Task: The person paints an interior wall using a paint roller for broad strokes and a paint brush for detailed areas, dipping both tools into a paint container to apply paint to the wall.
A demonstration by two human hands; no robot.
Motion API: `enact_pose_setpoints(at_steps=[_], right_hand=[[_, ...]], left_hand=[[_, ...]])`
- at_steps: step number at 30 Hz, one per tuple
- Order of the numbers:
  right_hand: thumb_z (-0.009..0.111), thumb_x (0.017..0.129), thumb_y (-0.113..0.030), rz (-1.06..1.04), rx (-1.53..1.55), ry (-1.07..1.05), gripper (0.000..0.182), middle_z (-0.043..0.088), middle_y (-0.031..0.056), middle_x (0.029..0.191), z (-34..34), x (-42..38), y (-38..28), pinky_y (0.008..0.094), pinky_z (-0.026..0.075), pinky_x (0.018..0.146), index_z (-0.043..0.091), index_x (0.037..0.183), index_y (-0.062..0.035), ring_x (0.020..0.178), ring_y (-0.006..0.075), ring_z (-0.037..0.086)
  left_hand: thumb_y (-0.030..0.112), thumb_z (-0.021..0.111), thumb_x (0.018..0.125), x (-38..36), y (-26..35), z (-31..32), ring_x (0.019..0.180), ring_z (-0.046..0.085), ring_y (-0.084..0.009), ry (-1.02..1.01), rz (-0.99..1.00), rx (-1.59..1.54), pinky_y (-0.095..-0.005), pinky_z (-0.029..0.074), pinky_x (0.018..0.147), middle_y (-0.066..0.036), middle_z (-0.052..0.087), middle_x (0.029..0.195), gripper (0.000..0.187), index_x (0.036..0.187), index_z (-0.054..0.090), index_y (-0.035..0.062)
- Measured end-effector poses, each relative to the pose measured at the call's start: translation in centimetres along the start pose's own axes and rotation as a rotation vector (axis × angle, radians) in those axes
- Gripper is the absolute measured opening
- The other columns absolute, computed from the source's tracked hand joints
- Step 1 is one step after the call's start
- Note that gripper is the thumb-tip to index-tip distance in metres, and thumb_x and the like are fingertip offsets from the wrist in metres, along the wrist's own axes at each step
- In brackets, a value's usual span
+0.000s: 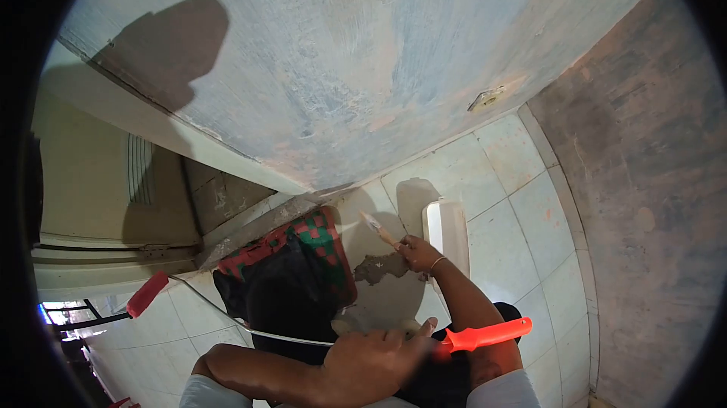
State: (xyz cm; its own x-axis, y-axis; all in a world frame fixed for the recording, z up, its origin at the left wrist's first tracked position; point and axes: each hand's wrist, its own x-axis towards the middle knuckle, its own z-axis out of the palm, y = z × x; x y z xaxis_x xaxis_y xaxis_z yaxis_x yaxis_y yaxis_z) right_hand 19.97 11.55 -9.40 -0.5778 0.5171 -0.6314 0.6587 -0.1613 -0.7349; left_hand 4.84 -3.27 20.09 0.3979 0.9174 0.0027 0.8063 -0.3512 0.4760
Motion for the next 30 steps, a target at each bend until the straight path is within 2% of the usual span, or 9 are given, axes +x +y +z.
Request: enact_pose_setpoints(at_steps=[2, 4, 7, 11, 13, 17, 19, 23, 30], right_hand=[[0.057, 0.091, -0.037, 0.113, -0.006, -0.006, 0.039, 0.063, 0.0150, 0.083, -1.3, 0.5, -0.3, 0.0346, 0.048, 0.069, 0.060, 0.097, 0.0020, 0.077, 0.0245, 0.061], [0.061, 0.086, -0.032, -0.040, -0.198, 0.100, 0.036, 0.065, 0.0190, 0.088, -1.9, 0.5, -1.1, 0.0392, 0.049, 0.076, 0.060, 0.098, 0.0020, 0.083, 0.0319, 0.063], [0.062, 0.079, -0.027, -0.029, -0.338, 0.152, 0.036, 0.065, 0.0247, 0.094, -1.1, 1.5, -4.1, 0.0437, 0.048, 0.083, 0.060, 0.102, 0.0015, 0.093, 0.0398, 0.062], [0.062, 0.075, -0.025, -0.091, -0.282, 0.278, 0.033, 0.064, 0.0257, 0.095, 1.9, 4.9, -5.9, 0.0450, 0.048, 0.086, 0.066, 0.093, 0.0023, 0.097, 0.0420, 0.060], [0.061, 0.073, -0.027, -0.087, -0.369, 0.086, 0.032, 0.064, 0.0251, 0.095, 1.8, 5.9, -9.2, 0.0432, 0.047, 0.087, 0.068, 0.082, 0.0029, 0.100, 0.0397, 0.060], [0.063, 0.074, -0.031, 0.039, -0.223, -0.042, 0.034, 0.064, 0.0250, 0.096, 3.0, 8.2, -12.3, 0.0421, 0.048, 0.087, 0.068, 0.071, 0.0019, 0.100, 0.0385, 0.060], [0.068, 0.071, -0.029, -0.074, -0.423, 0.106, 0.041, 0.065, 0.0272, 0.092, 4.6, 10.3, -11.9, 0.0416, 0.050, 0.083, 0.066, 0.091, 0.0067, 0.092, 0.0387, 0.064], [0.069, 0.077, -0.040, -0.031, -0.391, 0.214, 0.047, 0.065, 0.0247, 0.101, 8.2, 13.1, -11.6, 0.0423, 0.050, 0.087, 0.065, 0.094, 0.0039, 0.097, 0.0371, 0.063], [0.068, 0.080, -0.037, 0.034, -0.193, 0.298, 0.047, 0.065, 0.0233, 0.100, 11.1, 14.5, -12.8, 0.0426, 0.049, 0.088, 0.060, 0.103, 0.0025, 0.100, 0.0357, 0.062]], left_hand=[[0.017, 0.055, 0.081, 0.5, 0.5, 0.1, 0.050, 0.056, -0.0149, -0.018, -0.005, -0.008, -0.0301, 0.044, 0.040, -0.004, 0.054, 0.061, 0.047, 0.126, 0.060, 0.0091], [0.017, 0.054, 0.083, 0.6, 0.5, 0.1, 0.050, 0.057, -0.0166, -0.036, -0.023, -0.017, -0.0317, 0.044, 0.041, -0.005, 0.055, 0.063, 0.045, 0.127, 0.059, 0.0084], [0.018, 0.062, 0.083, 0.1, 0.0, -1.0, 0.054, 0.060, -0.0251, -0.029, -0.094, -0.150, -0.0368, 0.047, 0.044, -0.012, 0.060, 0.067, 0.053, 0.135, 0.052, 0.0107], [0.017, 0.056, 0.088, -1.3, -1.3, -3.4, 0.055, 0.060, -0.0257, -0.021, -0.150, -0.216, -0.0365, 0.047, 0.045, -0.010, 0.059, 0.066, 0.036, 0.123, 0.060, 0.0098], [0.018, 0.056, 0.088, -2.5, -1.7, -3.7, 0.055, 0.060, -0.0256, 0.036, -0.225, -0.208, -0.0367, 0.048, 0.046, -0.010, 0.059, 0.067, 0.032, 0.119, 0.062, 0.0102], [0.021, 0.057, 0.089, -5.0, -2.7, -4.6, 0.058, 0.060, -0.0246, -0.083, -0.275, -0.109, -0.0366, 0.048, 0.047, -0.008, 0.058, 0.069, 0.028, 0.116, 0.063, 0.0144], [0.022, 0.057, 0.090, -6.2, -3.2, -4.5, 0.058, 0.060, -0.0243, -0.060, -0.314, -0.116, -0.0363, 0.047, 0.047, -0.008, 0.058, 0.070, 0.028, 0.117, 0.062, 0.0158], [0.022, 0.059, 0.091, -7.7, -4.0, -4.7, 0.058, 0.059, -0.0239, -0.092, -0.363, -0.078, -0.0357, 0.046, 0.048, -0.008, 0.057, 0.069, 0.038, 0.128, 0.056, 0.0173], [0.022, 0.060, 0.091, -8.1, -4.8, -5.4, 0.058, 0.059, -0.0254, -0.233, -0.425, -0.063, -0.0353, 0.046, 0.048, -0.010, 0.060, 0.070, 0.047, 0.136, 0.050, 0.0181]])
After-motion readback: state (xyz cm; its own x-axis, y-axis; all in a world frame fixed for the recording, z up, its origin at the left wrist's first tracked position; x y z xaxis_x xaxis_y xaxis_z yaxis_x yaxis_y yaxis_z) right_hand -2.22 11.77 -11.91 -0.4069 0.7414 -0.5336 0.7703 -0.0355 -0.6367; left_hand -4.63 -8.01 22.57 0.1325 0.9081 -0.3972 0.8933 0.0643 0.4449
